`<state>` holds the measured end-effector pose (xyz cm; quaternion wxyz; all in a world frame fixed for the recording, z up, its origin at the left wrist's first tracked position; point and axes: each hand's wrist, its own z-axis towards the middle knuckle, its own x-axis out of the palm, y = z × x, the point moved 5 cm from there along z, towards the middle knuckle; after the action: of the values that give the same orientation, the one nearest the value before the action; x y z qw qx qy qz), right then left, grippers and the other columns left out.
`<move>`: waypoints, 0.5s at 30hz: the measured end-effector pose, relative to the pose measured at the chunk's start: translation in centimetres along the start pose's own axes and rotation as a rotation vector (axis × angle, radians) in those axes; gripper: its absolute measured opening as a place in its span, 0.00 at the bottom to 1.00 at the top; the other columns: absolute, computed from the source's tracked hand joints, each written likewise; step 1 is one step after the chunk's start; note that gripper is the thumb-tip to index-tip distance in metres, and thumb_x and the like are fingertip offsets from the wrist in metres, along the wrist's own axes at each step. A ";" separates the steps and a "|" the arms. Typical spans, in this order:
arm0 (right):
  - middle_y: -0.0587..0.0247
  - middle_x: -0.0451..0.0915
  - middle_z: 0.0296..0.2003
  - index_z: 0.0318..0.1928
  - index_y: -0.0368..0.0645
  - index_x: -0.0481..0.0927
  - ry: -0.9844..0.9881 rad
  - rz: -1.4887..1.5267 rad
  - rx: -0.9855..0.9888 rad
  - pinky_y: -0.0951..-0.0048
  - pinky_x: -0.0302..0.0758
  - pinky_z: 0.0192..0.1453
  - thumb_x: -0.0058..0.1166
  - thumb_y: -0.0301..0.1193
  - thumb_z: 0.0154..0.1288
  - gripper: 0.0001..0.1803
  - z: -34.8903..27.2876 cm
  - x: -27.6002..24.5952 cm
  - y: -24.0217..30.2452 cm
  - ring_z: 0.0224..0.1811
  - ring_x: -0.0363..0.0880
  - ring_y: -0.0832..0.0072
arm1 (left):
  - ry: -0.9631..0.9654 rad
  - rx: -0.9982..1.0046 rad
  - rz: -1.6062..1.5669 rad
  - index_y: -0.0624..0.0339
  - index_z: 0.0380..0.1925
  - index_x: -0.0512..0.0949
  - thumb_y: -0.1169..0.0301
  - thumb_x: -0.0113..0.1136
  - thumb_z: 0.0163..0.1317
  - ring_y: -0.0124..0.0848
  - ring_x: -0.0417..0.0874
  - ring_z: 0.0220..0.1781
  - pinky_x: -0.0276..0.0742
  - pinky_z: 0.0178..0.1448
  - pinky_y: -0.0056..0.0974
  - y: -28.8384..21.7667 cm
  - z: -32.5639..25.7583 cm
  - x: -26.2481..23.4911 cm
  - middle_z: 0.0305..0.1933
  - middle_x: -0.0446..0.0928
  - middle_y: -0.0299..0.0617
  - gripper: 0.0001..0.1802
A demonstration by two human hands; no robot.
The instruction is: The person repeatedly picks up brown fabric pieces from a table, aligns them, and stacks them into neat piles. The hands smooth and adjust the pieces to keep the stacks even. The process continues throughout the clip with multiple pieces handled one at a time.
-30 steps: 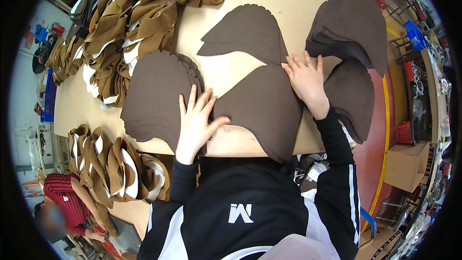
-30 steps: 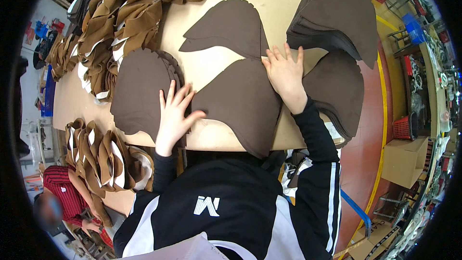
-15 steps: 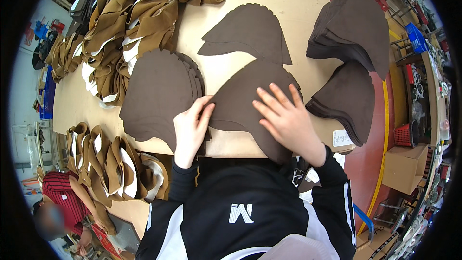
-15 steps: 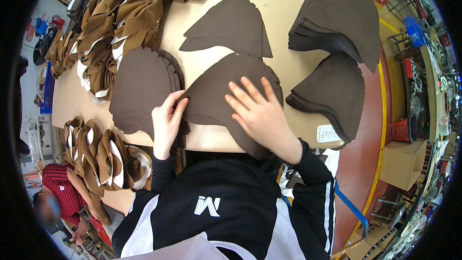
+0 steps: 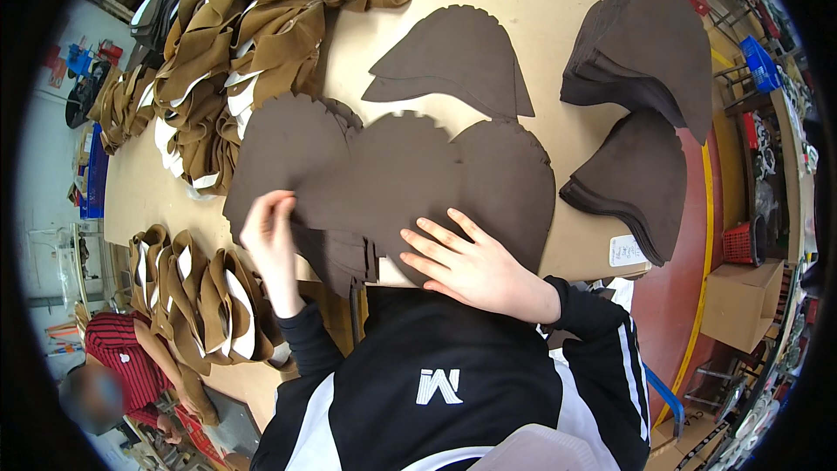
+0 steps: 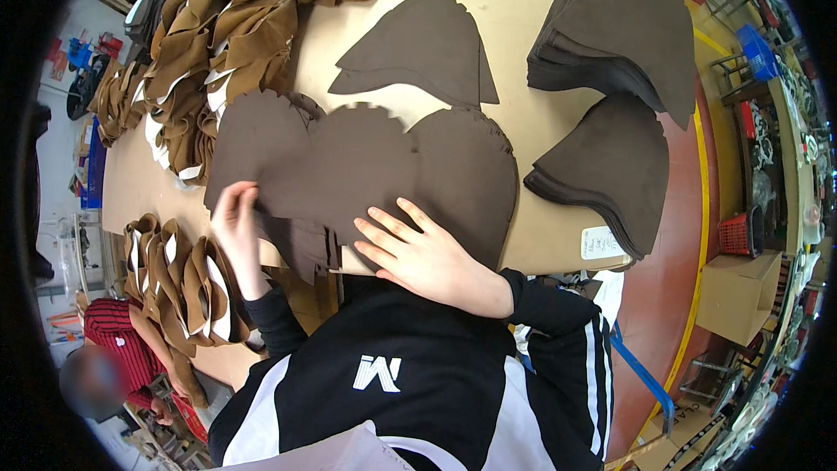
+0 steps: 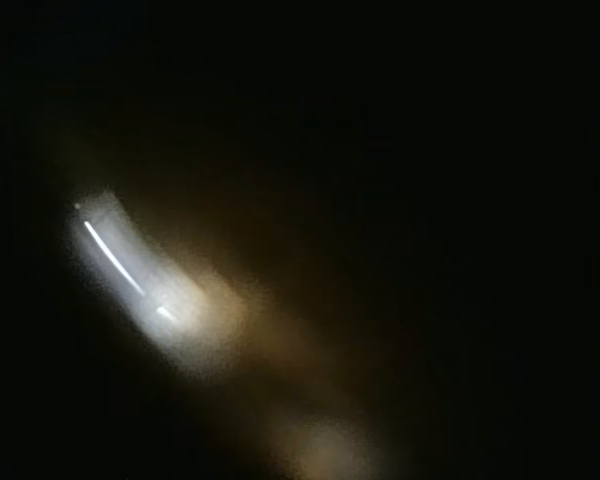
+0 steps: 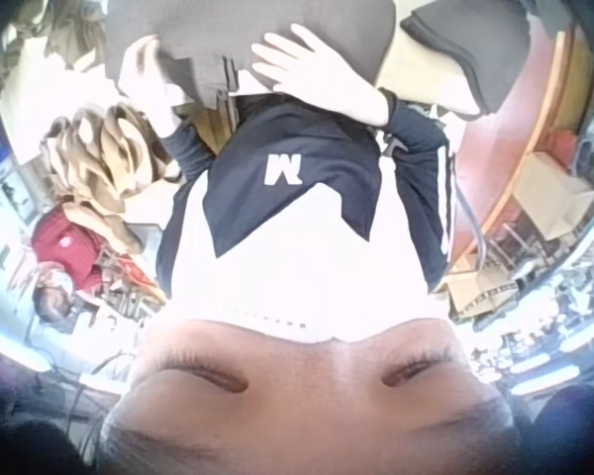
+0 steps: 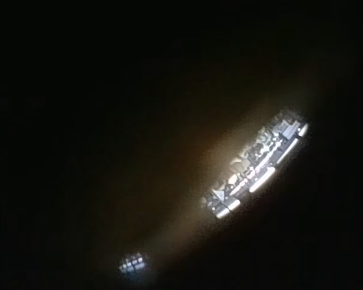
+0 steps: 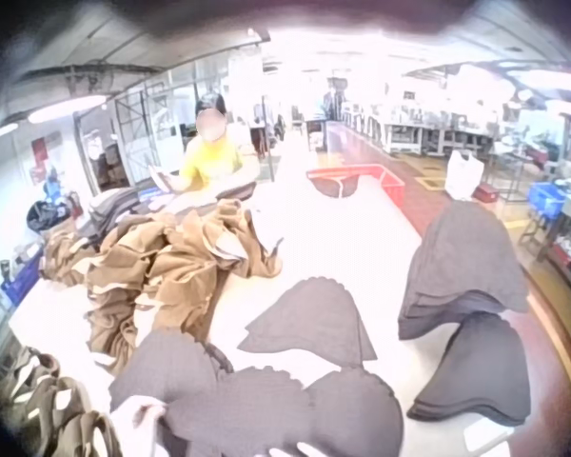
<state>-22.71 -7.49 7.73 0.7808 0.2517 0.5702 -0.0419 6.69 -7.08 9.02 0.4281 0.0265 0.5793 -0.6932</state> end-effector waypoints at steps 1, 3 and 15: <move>0.63 0.69 0.73 0.67 0.56 0.76 -0.013 0.042 0.012 0.47 0.54 0.80 0.56 0.42 0.69 0.27 -0.1 0.1 -0.2 0.77 0.63 0.66 | -0.105 0.020 0.067 0.66 0.39 0.84 0.74 0.65 0.68 0.26 0.83 0.41 0.77 0.50 0.32 1.4 0.4 -1.7 0.36 0.85 0.40 0.05; 0.66 0.69 0.73 0.69 0.62 0.75 -0.008 -0.014 0.030 0.48 0.55 0.80 0.55 0.44 0.70 0.27 -0.5 0.7 -2.1 0.76 0.64 0.68 | -0.284 0.012 0.237 0.65 0.45 0.83 0.73 0.64 0.69 0.32 0.83 0.47 0.77 0.57 0.37 3.3 0.9 -5.7 0.42 0.85 0.42 0.08; 0.68 0.60 0.78 0.74 0.62 0.69 -0.080 -0.623 0.562 0.41 0.51 0.80 0.47 0.44 0.77 0.27 -0.7 -4.4 -17.2 0.79 0.58 0.62 | 0.426 0.288 0.258 0.62 0.59 0.78 0.65 0.75 0.52 0.46 0.76 0.62 0.66 0.67 0.47 -6.6 -4.0 8.7 0.58 0.77 0.48 0.33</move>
<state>-30.92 -23.09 5.61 0.6535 0.2687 0.5546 -0.4395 -4.77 -8.86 8.25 0.3733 0.3054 0.5435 -0.6870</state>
